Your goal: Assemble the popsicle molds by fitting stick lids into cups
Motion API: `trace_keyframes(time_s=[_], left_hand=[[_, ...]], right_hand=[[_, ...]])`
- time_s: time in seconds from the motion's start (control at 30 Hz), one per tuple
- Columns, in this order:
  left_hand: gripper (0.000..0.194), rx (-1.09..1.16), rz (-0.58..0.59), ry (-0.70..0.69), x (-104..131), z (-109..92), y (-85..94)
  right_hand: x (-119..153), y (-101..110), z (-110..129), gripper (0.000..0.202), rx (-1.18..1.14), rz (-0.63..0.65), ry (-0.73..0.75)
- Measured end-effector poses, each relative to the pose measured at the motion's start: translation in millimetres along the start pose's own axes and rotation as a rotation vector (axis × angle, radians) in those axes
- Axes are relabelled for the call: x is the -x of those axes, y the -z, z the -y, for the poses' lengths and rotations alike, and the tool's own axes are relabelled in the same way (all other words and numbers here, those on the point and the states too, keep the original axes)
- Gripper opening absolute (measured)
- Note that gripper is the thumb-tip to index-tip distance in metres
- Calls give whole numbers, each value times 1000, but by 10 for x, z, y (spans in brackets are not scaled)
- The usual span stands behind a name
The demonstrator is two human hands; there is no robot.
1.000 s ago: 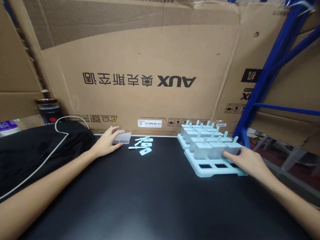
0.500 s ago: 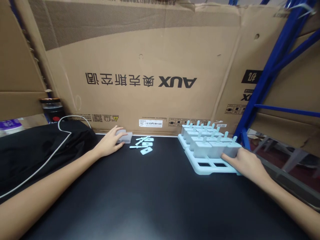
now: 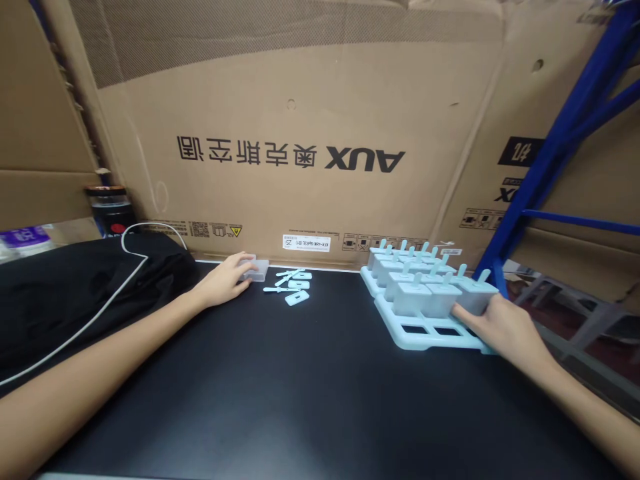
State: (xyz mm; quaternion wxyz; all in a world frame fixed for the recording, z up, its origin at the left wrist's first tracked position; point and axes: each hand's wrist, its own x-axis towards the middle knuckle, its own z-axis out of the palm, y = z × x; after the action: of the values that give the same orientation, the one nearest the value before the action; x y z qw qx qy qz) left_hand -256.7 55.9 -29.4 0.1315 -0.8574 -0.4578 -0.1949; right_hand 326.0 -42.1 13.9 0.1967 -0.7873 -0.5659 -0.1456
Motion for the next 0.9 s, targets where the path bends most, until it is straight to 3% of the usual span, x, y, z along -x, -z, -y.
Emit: trace_keyframes(time_s=[0.1,0.23,0.37,0.43,0.53,0.63,0.7,0.8,0.9], left_hand=[[31,17,-3,5,2,1,-2],[31,38,5,28,13,-19,18],[32,66,4,41,16,-36,34],[32,79,4,28,10,-31,30],[32,105,-3,17,1,-15,15],[32,109,-10,20,-1,-6,7],[32,102,-8,26,1,-8,11],[33,104,-1,40,7,-17,22],[31,111,1,47,6,-15,20]], right_hand=[[-11,183,36,43,-126,-33,-52],[60,544,218,48,-234,-188,-51],[177,822,688,37,-276,-124,264],[212,871,1025,32,-278,-18,450],[198,783,1578,17,-154,202,669],[104,512,2090,18,124,225,827],[13,289,2371,23,178,248,892],[-122,20,2683,35,228,298,943],[-216,-87,2861,53,265,337,962]])
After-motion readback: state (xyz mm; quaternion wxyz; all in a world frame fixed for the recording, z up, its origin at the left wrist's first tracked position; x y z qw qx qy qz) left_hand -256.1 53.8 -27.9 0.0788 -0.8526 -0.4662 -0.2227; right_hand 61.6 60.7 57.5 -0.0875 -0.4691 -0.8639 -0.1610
